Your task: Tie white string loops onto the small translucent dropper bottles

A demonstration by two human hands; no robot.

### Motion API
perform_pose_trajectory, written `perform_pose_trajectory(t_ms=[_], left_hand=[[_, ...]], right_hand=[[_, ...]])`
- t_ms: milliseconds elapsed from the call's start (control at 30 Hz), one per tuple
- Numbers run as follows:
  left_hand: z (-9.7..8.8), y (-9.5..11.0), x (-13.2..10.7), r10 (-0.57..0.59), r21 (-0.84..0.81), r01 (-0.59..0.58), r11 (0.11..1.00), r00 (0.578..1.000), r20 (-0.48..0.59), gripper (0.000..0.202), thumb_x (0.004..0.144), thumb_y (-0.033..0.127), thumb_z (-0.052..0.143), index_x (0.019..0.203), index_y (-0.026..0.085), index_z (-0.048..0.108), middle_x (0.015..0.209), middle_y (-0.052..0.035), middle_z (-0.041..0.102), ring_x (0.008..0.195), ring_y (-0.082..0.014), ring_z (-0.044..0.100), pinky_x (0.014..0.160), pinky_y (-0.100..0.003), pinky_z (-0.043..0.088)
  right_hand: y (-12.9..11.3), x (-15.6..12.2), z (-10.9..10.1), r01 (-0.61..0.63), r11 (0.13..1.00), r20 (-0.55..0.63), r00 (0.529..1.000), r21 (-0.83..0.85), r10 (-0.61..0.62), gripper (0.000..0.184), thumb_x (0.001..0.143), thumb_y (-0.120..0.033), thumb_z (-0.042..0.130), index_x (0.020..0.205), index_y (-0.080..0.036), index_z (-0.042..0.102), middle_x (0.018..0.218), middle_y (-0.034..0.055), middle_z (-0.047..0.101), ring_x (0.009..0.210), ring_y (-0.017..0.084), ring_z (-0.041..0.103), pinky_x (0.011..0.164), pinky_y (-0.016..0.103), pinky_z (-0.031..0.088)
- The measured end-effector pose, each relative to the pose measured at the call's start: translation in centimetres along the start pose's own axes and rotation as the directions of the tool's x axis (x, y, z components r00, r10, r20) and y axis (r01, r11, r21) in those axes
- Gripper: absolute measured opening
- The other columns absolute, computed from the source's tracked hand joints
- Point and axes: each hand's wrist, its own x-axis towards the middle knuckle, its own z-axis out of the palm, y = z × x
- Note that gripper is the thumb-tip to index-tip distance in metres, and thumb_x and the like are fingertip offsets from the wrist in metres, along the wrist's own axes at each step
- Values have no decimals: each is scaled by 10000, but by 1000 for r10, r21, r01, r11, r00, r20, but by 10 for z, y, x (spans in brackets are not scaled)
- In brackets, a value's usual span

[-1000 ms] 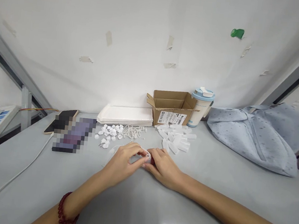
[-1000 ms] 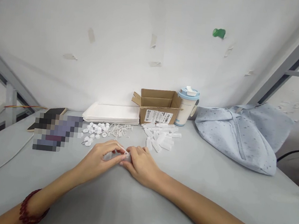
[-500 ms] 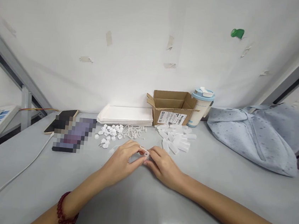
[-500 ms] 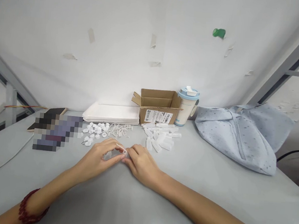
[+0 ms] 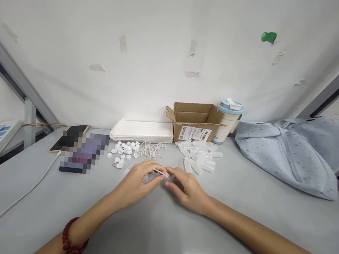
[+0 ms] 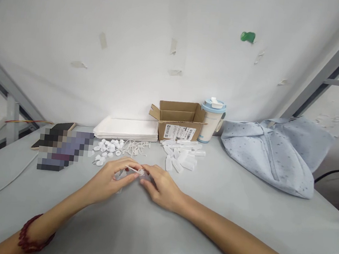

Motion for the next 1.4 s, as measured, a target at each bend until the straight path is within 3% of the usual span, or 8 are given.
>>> perform_pose_trajectory(t_ms=[200, 367, 467, 833, 933, 1033, 1167, 1400], left_hand=[[0, 0, 1, 41, 32, -40, 999, 999, -14, 176, 779, 234, 590, 951, 212, 620, 919, -21, 639, 874, -176, 561, 779, -290, 434], [2, 4, 1, -16, 9, 16, 1000, 1000, -14, 122, 802, 284, 569, 871, 210, 636, 843, -15, 627, 821, -174, 554, 672, -259, 421], [2, 4, 1, -3, -41, 3, 999, 1000, 0, 117, 819, 263, 547, 851, 210, 646, 823, -8, 630, 804, -163, 559, 701, -260, 422], [3, -6, 0, -98, -91, 94, 991, 994, -48, 301, 801, 314, 579, 1081, 210, 548, 983, -43, 632, 862, -180, 582, 793, -340, 481], [6, -7, 0, -4, 78, 17, 997, 987, -163, 417, 801, 271, 579, 1192, 222, 444, 1037, -58, 603, 890, -191, 562, 800, -369, 483], [7, -6, -2, 201, 253, -145, 956, 957, -211, 438, 827, 233, 544, 1235, 212, 388, 1146, -101, 533, 1008, -218, 520, 854, -393, 463], [7, -7, -3, 383, 394, -323, 860, 920, -83, 327, 850, 205, 513, 1172, 188, 454, 1132, -111, 534, 1094, -244, 472, 921, -407, 425], [10, -10, -3, 439, 573, -375, 729, 898, 28, 381, 829, 284, 569, 1167, 140, 468, 1138, -125, 558, 1113, -292, 448, 925, -455, 417]], right_hand=[[3, -1, 3, -15, 999, -101, 995, -35, 11, 204, 876, -277, 507, 1044, -168, 552, 838, 64, 613, 742, 168, 559, 662, 287, 450], [3, -3, 5, -20, 999, -93, 995, -41, 17, 212, 853, -340, 547, 982, -171, 554, 830, 62, 603, 700, 156, 547, 617, 268, 445], [2, -3, 5, -60, 997, -93, 994, -40, 56, 258, 813, -391, 599, 948, -177, 552, 827, 54, 604, 661, 142, 529, 598, 258, 441], [-1, -2, 3, -34, 999, -67, 997, -40, 31, 229, 879, -268, 480, 1069, -155, 539, 805, 53, 610, 643, 132, 539, 578, 249, 435], [-1, -1, 3, -78, 996, -90, 993, -44, 74, 202, 879, -273, 479, 1024, -155, 555, 794, 55, 615, 639, 134, 544, 569, 252, 441], [-1, 0, 3, -152, 988, -125, 980, 7, 152, 191, 875, -283, 484, 1006, -162, 553, 782, 46, 624, 639, 133, 553, 560, 250, 452], [-1, 2, 2, -242, 963, -123, 959, 120, 256, 187, 871, -290, 491, 996, -161, 543, 779, 41, 626, 683, 141, 577, 573, 252, 464], [-1, 4, 1, -290, 924, -75, 945, 248, 317, 170, 867, -283, 505, 991, -173, 543, 857, 46, 641, 777, 145, 604, 626, 256, 483]])
